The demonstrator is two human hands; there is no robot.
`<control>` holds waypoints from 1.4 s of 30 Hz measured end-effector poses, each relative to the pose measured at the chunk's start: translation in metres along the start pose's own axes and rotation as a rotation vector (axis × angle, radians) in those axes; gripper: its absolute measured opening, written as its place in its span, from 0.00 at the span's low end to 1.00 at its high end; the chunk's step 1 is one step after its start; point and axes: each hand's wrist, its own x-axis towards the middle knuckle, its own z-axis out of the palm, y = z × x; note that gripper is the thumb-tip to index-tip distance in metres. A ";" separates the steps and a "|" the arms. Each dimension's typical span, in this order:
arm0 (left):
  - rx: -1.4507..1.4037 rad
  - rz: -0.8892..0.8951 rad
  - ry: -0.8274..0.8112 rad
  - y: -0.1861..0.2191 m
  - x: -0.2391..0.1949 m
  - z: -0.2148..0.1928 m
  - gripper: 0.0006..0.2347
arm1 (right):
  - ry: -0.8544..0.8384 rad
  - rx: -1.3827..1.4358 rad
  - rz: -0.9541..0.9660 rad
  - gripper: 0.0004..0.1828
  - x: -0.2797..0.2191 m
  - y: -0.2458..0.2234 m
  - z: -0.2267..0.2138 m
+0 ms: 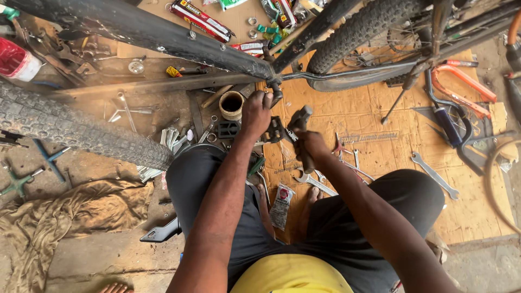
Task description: The person repairs a bicycle pedal by sitting on the floor. They use a hammer and pliers to adjust the pedal mechanism, then use a screwdriver to tighten a screw on the pedal.
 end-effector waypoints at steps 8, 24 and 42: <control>-0.024 -0.364 0.030 0.006 0.006 -0.032 0.15 | 0.032 -0.287 0.099 0.16 0.054 0.101 -0.018; 0.461 -0.437 -0.538 0.017 -0.018 -0.035 0.11 | 0.228 -0.507 -0.840 0.40 0.048 -0.021 0.038; 0.441 -0.398 -0.467 0.017 -0.011 -0.024 0.11 | 0.083 -1.197 -0.315 0.17 0.055 0.009 0.047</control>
